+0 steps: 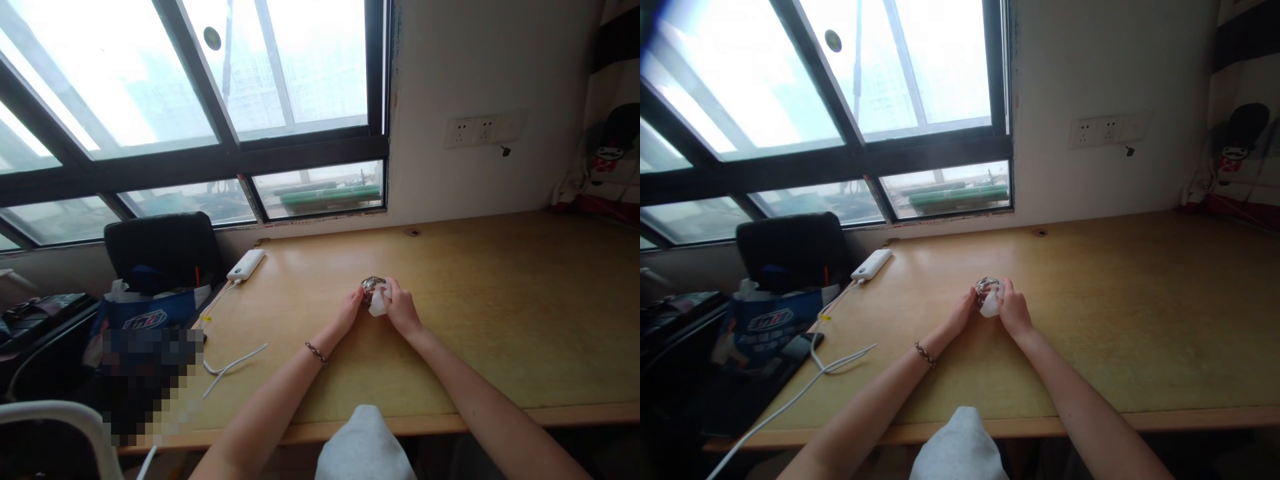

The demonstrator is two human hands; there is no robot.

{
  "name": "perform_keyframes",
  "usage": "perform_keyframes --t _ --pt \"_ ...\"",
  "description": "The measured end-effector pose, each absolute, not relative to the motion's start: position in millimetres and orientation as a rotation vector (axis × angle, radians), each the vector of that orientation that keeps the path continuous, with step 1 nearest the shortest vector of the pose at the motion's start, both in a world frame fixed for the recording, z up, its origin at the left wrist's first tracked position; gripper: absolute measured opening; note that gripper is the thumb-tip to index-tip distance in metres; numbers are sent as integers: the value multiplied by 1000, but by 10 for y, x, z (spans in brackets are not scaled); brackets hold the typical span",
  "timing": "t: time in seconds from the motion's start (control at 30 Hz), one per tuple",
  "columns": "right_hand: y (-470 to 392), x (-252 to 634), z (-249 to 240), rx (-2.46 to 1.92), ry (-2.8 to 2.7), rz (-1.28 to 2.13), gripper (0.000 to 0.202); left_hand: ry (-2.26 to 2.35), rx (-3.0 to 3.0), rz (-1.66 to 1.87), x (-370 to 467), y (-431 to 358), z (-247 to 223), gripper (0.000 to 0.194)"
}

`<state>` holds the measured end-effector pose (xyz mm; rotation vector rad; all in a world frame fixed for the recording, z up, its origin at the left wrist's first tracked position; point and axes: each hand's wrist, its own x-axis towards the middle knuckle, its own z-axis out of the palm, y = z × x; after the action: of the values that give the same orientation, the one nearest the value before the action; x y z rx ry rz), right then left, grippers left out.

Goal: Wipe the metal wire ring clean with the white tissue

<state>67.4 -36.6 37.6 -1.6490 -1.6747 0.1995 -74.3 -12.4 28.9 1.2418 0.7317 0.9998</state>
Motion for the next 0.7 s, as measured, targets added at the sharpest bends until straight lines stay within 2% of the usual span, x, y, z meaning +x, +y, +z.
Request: perform_keyframes --t 0.1,0.2,0.37,0.5,0.7 --pt "-342 680 351 -1690 -1577 217 34 643 1390 1053 -719 -203 401 44" --pt "-326 674 317 -1680 -1521 281 36 557 1427 1048 -717 -228 462 46" --pt "-283 682 283 -1633 -1510 379 35 636 1405 1009 -752 -175 405 44" --pt "-297 702 326 -1673 -1565 261 39 672 1298 1002 -771 -133 323 41" --pt "-410 712 418 -1570 -1800 40 37 689 1136 941 -776 -103 289 53"
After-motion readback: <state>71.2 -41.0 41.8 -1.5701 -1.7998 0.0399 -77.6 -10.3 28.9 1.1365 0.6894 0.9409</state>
